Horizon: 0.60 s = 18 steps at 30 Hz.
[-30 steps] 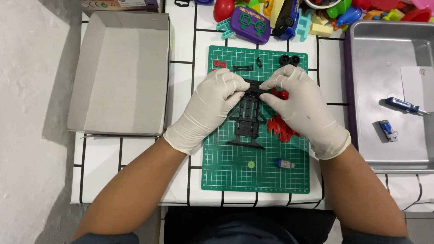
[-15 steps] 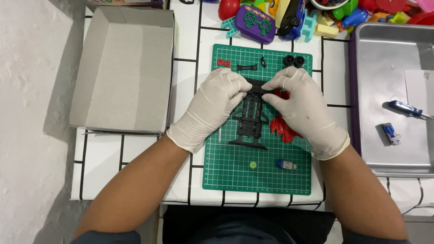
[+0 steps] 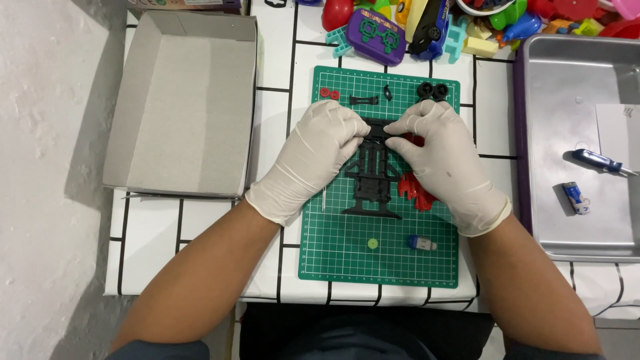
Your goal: Assembling a small plastic model car by installing gears and connecting chassis components on a workspace.
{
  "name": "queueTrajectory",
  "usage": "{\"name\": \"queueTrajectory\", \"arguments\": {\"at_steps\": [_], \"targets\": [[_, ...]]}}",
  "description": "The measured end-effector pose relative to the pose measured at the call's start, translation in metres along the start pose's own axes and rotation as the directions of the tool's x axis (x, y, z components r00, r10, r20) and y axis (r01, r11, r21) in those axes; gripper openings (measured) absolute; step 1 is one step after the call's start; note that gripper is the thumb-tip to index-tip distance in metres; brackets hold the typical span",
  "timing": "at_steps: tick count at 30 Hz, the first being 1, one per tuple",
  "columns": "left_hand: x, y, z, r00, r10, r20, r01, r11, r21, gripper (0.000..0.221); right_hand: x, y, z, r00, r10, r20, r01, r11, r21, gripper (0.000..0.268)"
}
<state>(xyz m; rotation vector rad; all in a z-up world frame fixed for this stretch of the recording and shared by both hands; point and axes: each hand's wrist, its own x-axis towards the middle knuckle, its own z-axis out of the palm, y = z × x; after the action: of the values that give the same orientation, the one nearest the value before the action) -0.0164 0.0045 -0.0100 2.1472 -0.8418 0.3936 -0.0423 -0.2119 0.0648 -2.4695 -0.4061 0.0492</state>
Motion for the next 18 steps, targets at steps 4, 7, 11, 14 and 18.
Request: {"name": "queueTrajectory", "arguments": {"at_steps": [4, 7, 11, 14, 18], "targets": [[0.000, 0.003, -0.004, 1.000, 0.012, -0.001, -0.012, 1.000, 0.021, 0.010, 0.000, -0.002, -0.002, 1.000, -0.010, 0.001, 0.010, 1.000, -0.021, 0.010], [0.002, 0.005, -0.006, 1.000, 0.008, 0.019, -0.008, 0.999, 0.039, 0.010, 0.000, -0.004, -0.001, 1.000, -0.012, -0.008, 0.012, 1.000, -0.005, 0.011], [0.001, 0.002, 0.003, 1.000, 0.014, 0.014, -0.015, 0.997, 0.072, 0.009, 0.000, 0.000, 0.003, 0.999, 0.020, -0.038, -0.018, 0.999, 0.042, 0.011], [0.000, 0.001, 0.007, 1.000, 0.008, 0.003, -0.008, 0.996, 0.085, 0.009, 0.000, -0.001, 0.004, 0.997, 0.058, -0.046, -0.055, 0.997, 0.059, 0.012], [0.000, -0.002, 0.007, 1.000, 0.023, 0.000, -0.023, 0.994, 0.104, 0.009, -0.002, -0.007, 0.005, 0.994, 0.096, -0.044, -0.091, 0.991, 0.101, 0.013]]}}
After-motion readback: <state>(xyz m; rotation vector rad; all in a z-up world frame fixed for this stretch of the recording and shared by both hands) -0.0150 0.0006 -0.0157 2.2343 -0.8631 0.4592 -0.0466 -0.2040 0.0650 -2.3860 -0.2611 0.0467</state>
